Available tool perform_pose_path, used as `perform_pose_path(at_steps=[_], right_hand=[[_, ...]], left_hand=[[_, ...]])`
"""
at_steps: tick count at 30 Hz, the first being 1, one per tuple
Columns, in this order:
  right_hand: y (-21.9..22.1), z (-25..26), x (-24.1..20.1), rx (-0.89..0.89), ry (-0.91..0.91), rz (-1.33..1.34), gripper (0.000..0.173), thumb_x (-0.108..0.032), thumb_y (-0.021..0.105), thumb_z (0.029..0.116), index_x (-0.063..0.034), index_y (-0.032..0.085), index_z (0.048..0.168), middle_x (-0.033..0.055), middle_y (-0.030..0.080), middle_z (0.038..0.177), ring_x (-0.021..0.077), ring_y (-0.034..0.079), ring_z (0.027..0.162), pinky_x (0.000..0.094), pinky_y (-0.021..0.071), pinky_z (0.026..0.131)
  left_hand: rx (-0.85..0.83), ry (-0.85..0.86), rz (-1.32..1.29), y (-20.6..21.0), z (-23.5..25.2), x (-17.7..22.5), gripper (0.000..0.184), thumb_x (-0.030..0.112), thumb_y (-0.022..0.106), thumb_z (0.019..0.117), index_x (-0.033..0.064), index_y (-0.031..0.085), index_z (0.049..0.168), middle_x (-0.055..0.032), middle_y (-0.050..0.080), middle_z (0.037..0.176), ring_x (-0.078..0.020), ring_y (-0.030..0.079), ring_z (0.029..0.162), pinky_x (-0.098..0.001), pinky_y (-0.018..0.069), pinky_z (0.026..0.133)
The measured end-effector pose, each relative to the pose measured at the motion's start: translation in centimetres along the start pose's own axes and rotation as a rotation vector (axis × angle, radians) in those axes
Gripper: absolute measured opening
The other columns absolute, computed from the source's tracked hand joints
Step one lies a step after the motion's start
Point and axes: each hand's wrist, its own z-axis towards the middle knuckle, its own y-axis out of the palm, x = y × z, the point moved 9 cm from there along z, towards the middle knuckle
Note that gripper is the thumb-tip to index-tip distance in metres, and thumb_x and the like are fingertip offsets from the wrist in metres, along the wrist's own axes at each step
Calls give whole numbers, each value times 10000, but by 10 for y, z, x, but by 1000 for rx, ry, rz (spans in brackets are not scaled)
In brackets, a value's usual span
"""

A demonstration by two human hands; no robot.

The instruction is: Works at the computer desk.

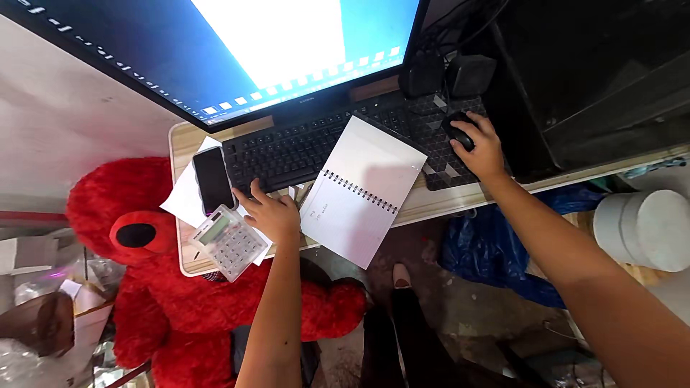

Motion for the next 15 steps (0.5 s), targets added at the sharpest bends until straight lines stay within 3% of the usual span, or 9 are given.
perform_pose_path(at_steps=[15], right_hand=[[-1, 0, -1, -8, 16, 0, 383, -247, 662, 987, -102, 674, 1341, 258, 515, 1488, 430, 512, 1368, 541, 431, 1123]], left_hand=[[-18, -16, 5, -2, -1, 1, 671, 282, 546, 923, 112, 357, 1544, -227, 102, 1687, -470, 410, 1403, -704, 364, 991]])
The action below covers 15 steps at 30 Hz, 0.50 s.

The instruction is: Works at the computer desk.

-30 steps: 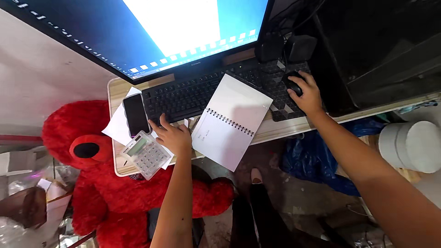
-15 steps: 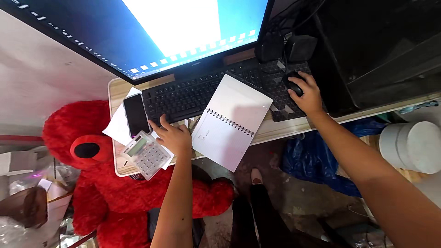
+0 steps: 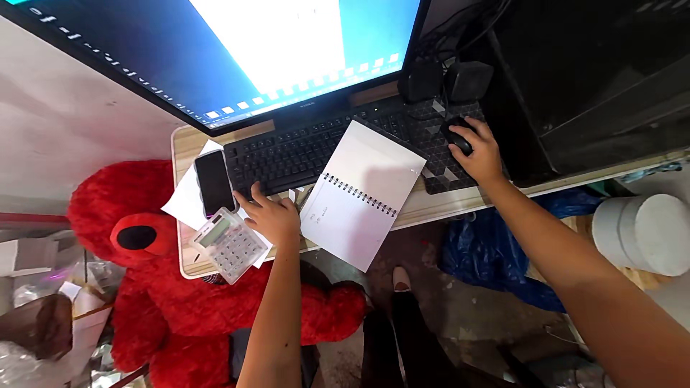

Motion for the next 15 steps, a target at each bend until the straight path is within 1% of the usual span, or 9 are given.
perform_pose_path(at_steps=[4, 9, 15], right_hand=[[1, 0, 1, -7, 3, -2, 389, -253, 660, 986, -108, 671, 1348, 255, 511, 1494, 438, 505, 1372, 556, 425, 1123], [1, 0, 1, 7, -9, 5, 379, -244, 668, 982, -105, 681, 1334, 259, 521, 1482, 434, 515, 1363, 542, 437, 1118], [1, 0, 1, 19, -16, 1, 380, -239, 677, 977, -101, 682, 1331, 266, 526, 1472, 434, 518, 1359, 536, 437, 1119]], left_hand=[[-1, -1, 0, 2, 1, -2, 670, 291, 534, 924, 127, 352, 1548, -223, 88, 1689, -462, 413, 1400, -699, 360, 996], [1, 5, -1, 2, 1, -2, 668, 292, 536, 923, 116, 360, 1543, -234, 103, 1684, -466, 405, 1405, -695, 362, 997], [0, -1, -1, 3, 1, -2, 671, 265, 550, 918, 118, 359, 1544, -217, 97, 1689, -455, 402, 1411, -694, 357, 1005]])
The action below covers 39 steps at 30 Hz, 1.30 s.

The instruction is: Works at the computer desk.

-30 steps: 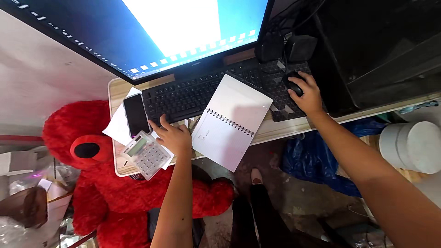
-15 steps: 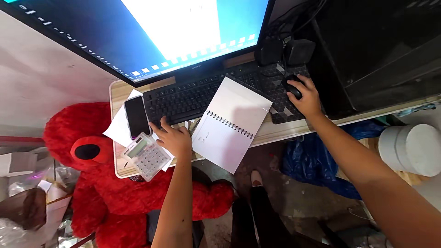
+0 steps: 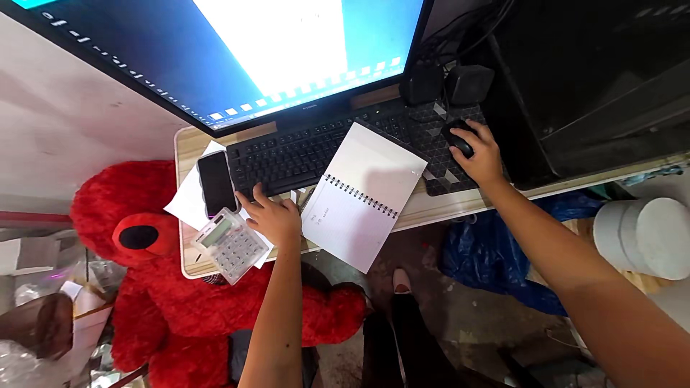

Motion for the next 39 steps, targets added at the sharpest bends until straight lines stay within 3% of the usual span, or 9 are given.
perform_pose_path(at_steps=[16, 21, 27, 39], right_hand=[[-2, 0, -1, 7, -6, -5, 373, -242, 677, 977, -97, 689, 1320, 265, 538, 1460, 434, 536, 1340, 532, 452, 1106], [-2, 0, -2, -2, 9, -9, 407, -230, 675, 971, -126, 660, 1365, 260, 537, 1460, 436, 534, 1339, 545, 455, 1097], [-3, -1, 0, 4, 0, -15, 359, -200, 666, 949, -114, 703, 1296, 254, 552, 1447, 440, 540, 1328, 554, 456, 1086], [-5, -1, 0, 10, 31, -37, 353, -178, 657, 939, -121, 708, 1284, 254, 560, 1437, 444, 547, 1317, 572, 471, 1056]], left_hand=[[11, 15, 6, -1, 0, 1, 671, 265, 561, 912, 114, 367, 1537, -226, 122, 1682, -464, 414, 1399, -690, 366, 997], [17, 12, 5, 0, 0, 0, 672, 271, 563, 914, 118, 368, 1538, -222, 127, 1683, -457, 417, 1399, -685, 368, 995], [20, 12, 3, 0, 0, 1, 683, 268, 565, 911, 114, 358, 1544, -223, 129, 1682, -459, 416, 1399, -684, 367, 995], [6, 18, -20, -2, -1, 2, 678, 271, 569, 915, 108, 366, 1541, -229, 121, 1682, -469, 385, 1420, -700, 347, 1018]])
